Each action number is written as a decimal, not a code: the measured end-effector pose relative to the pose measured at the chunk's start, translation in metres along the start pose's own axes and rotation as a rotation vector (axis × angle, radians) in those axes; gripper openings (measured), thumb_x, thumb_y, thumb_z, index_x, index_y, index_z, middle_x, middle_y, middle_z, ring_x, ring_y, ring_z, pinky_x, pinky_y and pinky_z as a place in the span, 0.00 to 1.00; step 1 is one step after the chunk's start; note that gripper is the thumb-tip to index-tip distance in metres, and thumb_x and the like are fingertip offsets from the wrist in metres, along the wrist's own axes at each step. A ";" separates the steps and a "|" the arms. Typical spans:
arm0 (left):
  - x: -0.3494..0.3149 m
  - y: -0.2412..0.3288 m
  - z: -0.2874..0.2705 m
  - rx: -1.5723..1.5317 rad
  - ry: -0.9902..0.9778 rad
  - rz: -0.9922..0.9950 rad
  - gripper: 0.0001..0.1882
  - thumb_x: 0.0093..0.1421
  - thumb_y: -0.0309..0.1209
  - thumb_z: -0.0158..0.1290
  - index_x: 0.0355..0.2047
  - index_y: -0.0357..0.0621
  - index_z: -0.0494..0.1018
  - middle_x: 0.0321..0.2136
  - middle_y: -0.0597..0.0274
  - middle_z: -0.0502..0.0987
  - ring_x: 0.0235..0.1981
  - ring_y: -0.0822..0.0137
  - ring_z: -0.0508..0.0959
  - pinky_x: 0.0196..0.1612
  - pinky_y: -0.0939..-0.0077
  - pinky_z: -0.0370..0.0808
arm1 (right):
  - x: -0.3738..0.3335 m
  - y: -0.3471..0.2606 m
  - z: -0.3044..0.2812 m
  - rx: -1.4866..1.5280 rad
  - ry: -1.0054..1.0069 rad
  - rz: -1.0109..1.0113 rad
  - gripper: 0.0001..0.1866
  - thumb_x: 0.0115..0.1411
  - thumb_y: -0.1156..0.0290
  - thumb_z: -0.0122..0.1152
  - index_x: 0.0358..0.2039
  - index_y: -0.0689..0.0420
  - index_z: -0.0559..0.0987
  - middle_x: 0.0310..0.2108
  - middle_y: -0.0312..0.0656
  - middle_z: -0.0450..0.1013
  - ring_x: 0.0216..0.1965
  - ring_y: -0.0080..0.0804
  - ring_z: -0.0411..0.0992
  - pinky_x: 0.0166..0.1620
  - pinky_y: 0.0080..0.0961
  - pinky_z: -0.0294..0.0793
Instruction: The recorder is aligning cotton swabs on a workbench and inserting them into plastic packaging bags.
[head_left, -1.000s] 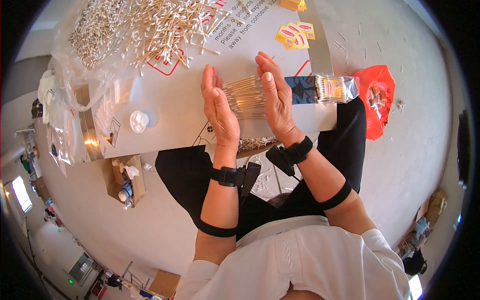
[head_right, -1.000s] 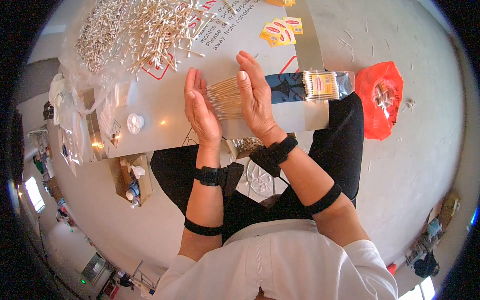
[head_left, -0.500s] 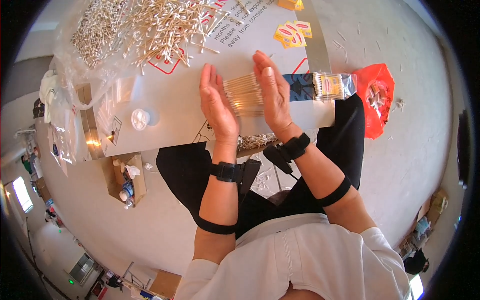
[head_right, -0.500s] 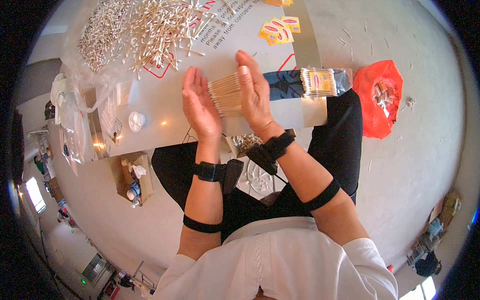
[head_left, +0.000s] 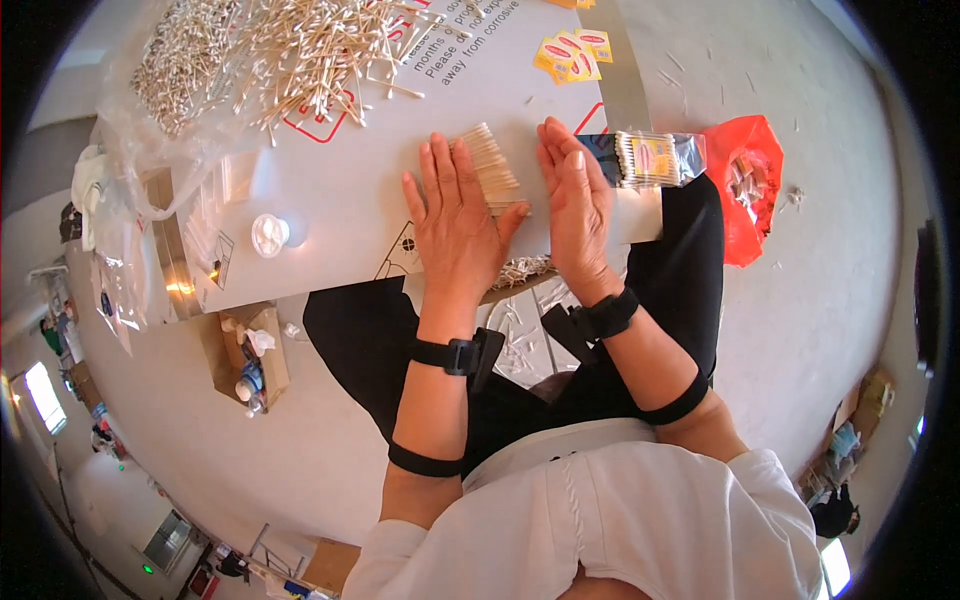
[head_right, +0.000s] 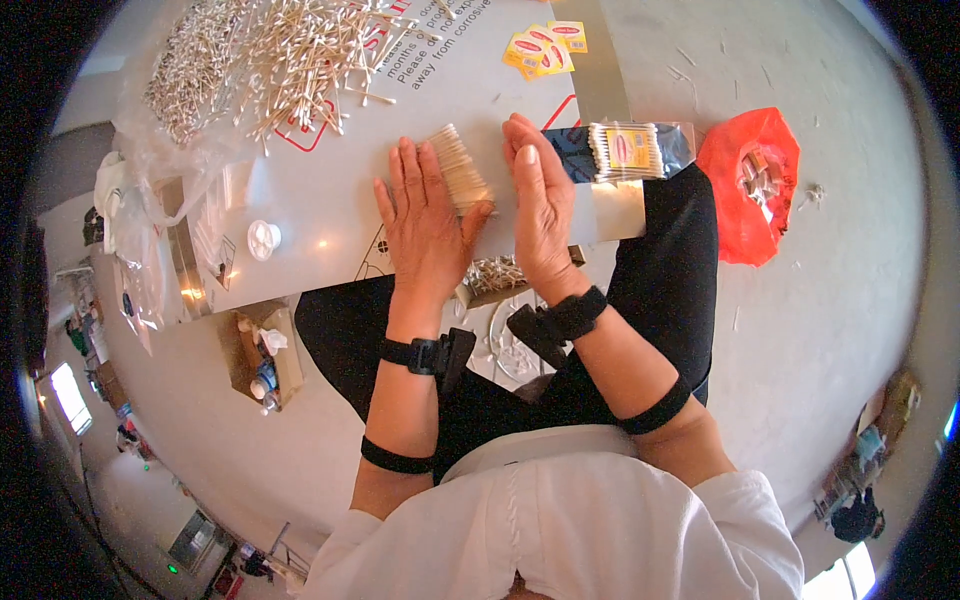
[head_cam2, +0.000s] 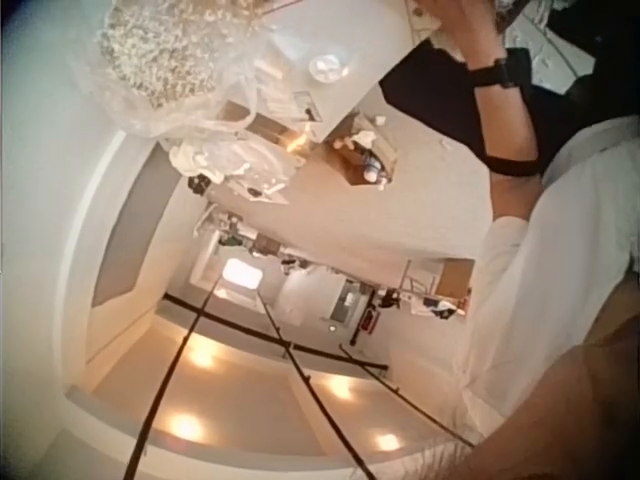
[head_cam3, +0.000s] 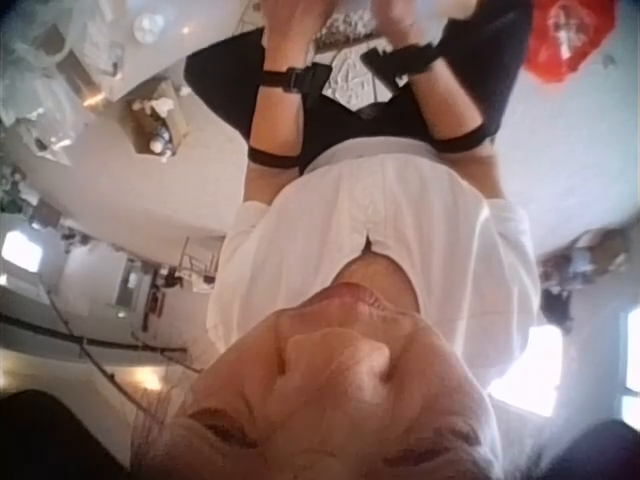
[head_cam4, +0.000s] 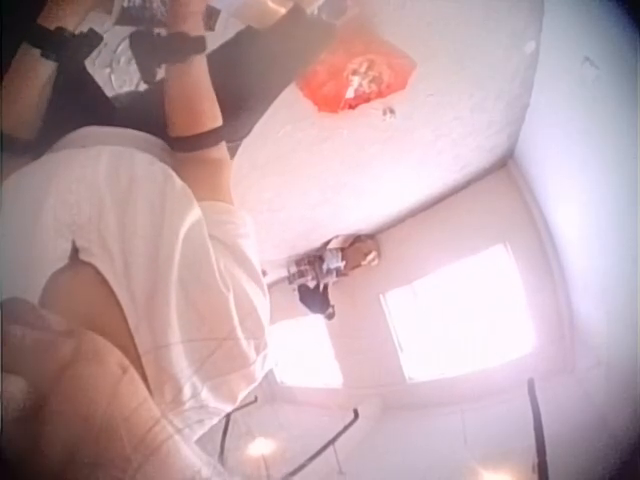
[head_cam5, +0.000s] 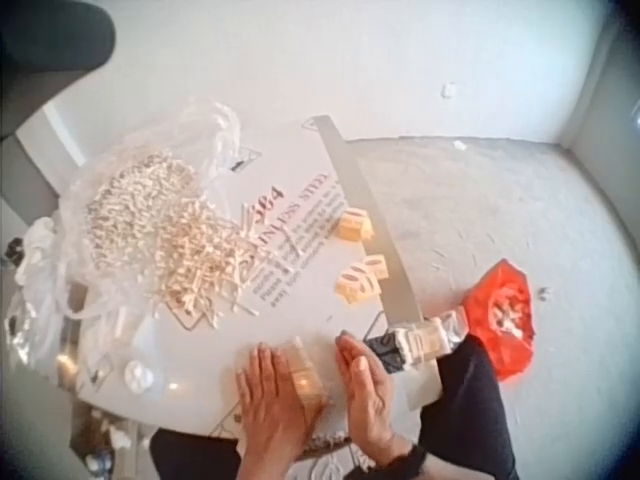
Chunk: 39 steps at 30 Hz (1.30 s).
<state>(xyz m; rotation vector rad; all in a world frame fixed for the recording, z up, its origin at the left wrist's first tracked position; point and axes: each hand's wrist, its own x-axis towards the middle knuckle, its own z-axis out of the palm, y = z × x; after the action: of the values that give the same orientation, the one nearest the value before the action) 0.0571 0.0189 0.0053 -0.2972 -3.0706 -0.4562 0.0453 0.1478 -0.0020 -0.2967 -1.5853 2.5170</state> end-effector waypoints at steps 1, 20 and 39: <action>-0.003 0.005 0.001 -0.006 -0.010 -0.031 0.49 0.58 0.54 0.53 0.68 0.33 0.48 0.69 0.40 0.47 0.71 0.47 0.45 0.69 0.44 0.40 | -0.005 0.001 0.000 -0.001 0.000 -0.001 0.26 0.73 0.59 0.40 0.60 0.68 0.65 0.63 0.49 0.61 0.66 0.36 0.58 0.69 0.35 0.54; 0.007 0.002 -0.028 0.002 -0.065 0.153 0.43 0.60 0.51 0.52 0.68 0.42 0.53 0.70 0.48 0.47 0.71 0.49 0.45 0.68 0.41 0.41 | 0.018 0.009 0.011 0.037 -0.002 -0.059 0.23 0.73 0.62 0.42 0.59 0.67 0.67 0.64 0.47 0.60 0.66 0.35 0.58 0.69 0.35 0.55; 0.046 -0.025 0.010 -1.046 0.426 -0.159 0.35 0.72 0.49 0.36 0.67 0.32 0.49 0.69 0.43 0.49 0.70 0.53 0.49 0.69 0.60 0.49 | 0.042 0.015 0.012 -0.244 -0.160 -0.131 0.27 0.73 0.58 0.40 0.63 0.67 0.63 0.65 0.48 0.59 0.67 0.34 0.56 0.69 0.31 0.55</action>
<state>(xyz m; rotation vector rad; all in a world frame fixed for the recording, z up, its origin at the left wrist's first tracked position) 0.0072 0.0063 -0.0094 0.0507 -2.1872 -1.8118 0.0008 0.1405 -0.0137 -0.0168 -1.9095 2.3016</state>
